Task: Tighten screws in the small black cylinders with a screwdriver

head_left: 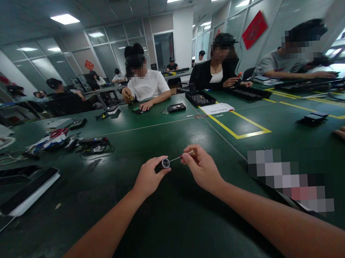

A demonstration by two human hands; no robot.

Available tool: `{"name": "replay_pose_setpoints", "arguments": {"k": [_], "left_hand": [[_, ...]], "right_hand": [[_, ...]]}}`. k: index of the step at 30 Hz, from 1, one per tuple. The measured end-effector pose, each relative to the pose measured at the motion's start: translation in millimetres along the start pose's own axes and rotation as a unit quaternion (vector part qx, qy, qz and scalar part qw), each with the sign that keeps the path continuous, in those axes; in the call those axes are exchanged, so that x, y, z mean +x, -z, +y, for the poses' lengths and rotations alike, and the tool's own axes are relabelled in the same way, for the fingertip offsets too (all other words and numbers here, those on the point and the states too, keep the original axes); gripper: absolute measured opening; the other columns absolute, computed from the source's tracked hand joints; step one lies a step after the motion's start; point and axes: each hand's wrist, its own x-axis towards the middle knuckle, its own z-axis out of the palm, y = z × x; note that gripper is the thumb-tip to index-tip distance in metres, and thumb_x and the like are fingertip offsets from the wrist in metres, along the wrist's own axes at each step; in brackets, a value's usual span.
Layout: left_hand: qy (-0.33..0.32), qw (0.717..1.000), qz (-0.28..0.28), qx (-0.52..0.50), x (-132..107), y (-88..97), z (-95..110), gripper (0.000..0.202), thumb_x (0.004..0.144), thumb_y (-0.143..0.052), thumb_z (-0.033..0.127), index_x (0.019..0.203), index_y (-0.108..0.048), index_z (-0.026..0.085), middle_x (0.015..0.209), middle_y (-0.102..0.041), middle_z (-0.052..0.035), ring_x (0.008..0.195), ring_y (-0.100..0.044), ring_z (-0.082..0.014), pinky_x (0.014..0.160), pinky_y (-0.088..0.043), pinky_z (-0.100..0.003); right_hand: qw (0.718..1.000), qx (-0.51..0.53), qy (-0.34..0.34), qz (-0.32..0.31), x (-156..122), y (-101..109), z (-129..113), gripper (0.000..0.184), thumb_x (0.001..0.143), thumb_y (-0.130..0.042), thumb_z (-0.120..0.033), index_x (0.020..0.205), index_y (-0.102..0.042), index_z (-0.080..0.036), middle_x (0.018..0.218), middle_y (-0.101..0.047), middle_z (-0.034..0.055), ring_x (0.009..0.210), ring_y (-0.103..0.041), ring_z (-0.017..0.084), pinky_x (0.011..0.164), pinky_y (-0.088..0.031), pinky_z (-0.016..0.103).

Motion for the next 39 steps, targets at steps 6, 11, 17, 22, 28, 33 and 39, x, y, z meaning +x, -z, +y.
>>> {"name": "replay_pose_setpoints", "arguments": {"k": [6, 11, 17, 22, 28, 33, 39], "left_hand": [[-0.031, 0.999, -0.011, 0.025, -0.6, -2.5, 2.8, 0.036, 0.087, -0.072, 0.028, 0.123, -0.066, 0.028, 0.115, -0.070, -0.0032, 0.106, -0.063, -0.0234, 0.094, -0.048, -0.039], [-0.051, 0.996, -0.028, 0.061, -1.5, -5.4, 5.1, 0.037, 0.087, -0.073, 0.029, 0.124, -0.066, 0.028, 0.110, -0.072, -0.0017, 0.100, -0.062, -0.0228, 0.090, -0.047, -0.039], [-0.041, 0.997, -0.014, 0.063, -0.7, -5.2, 4.4, 0.038, 0.086, -0.074, 0.029, 0.123, -0.067, 0.028, 0.105, -0.072, -0.0017, 0.094, -0.062, -0.0224, 0.085, -0.048, -0.036], [-0.040, 0.997, -0.018, 0.063, -0.5, -4.5, 3.4, 0.037, 0.086, -0.074, 0.029, 0.123, -0.067, 0.028, 0.103, -0.072, -0.0021, 0.095, -0.062, -0.0231, 0.086, -0.048, -0.037], [-0.031, 0.998, -0.019, 0.055, -0.5, -3.0, 3.9, 0.036, 0.087, -0.072, 0.028, 0.122, -0.067, 0.027, 0.105, -0.071, -0.0028, 0.098, -0.061, -0.0236, 0.089, -0.047, -0.039], [-0.027, 0.998, -0.013, 0.053, 0.0, -3.3, 2.5, 0.035, 0.087, -0.072, 0.029, 0.122, -0.067, 0.027, 0.106, -0.071, -0.0030, 0.098, -0.061, -0.0238, 0.088, -0.047, -0.039], [-0.035, 0.997, -0.019, 0.066, -0.3, -4.2, 0.8, 0.036, 0.087, -0.072, 0.031, 0.122, -0.067, 0.027, 0.106, -0.071, -0.0031, 0.098, -0.061, -0.0242, 0.089, -0.047, -0.040]], "right_hand": [[0.998, -0.060, 0.011, 0.022, -2.2, 2.9, -8.0, 0.030, 0.100, -0.046, -0.048, 0.092, -0.061, -0.023, 0.064, -0.058, -0.0028, 0.058, -0.056, 0.015, 0.056, -0.040, 0.028], [0.993, -0.107, 0.029, 0.048, -3.5, 0.3, -11.0, 0.028, 0.102, -0.042, -0.040, 0.090, -0.061, -0.022, 0.077, -0.068, 0.0019, 0.068, -0.063, 0.018, 0.062, -0.043, 0.030], [0.994, -0.088, 0.045, 0.036, -3.5, -1.1, -4.6, 0.023, 0.101, -0.038, -0.029, 0.117, -0.051, -0.020, 0.088, -0.067, 0.0050, 0.081, -0.067, 0.021, 0.075, -0.049, 0.035], [0.995, -0.099, 0.020, 0.011, -0.7, 2.8, -5.1, 0.025, 0.102, -0.040, -0.036, 0.114, -0.057, -0.022, 0.079, -0.068, 0.0015, 0.070, -0.066, 0.019, 0.066, -0.047, 0.031], [0.984, -0.171, 0.040, 0.014, -1.5, 2.8, -12.0, 0.033, 0.103, -0.036, -0.039, 0.108, -0.064, -0.023, 0.080, -0.071, 0.0028, 0.067, -0.066, 0.019, 0.062, -0.044, 0.031], [0.991, -0.134, 0.019, 0.012, -2.0, 2.3, -11.2, 0.032, 0.101, -0.034, -0.030, 0.127, -0.051, -0.022, 0.081, -0.067, 0.0026, 0.071, -0.065, 0.021, 0.067, -0.045, 0.033], [0.995, -0.104, 0.001, 0.000, -1.0, 2.8, -10.3, 0.024, 0.102, -0.036, -0.036, 0.112, -0.054, -0.024, 0.082, -0.065, 0.0018, 0.073, -0.064, 0.021, 0.067, -0.044, 0.034]]}}
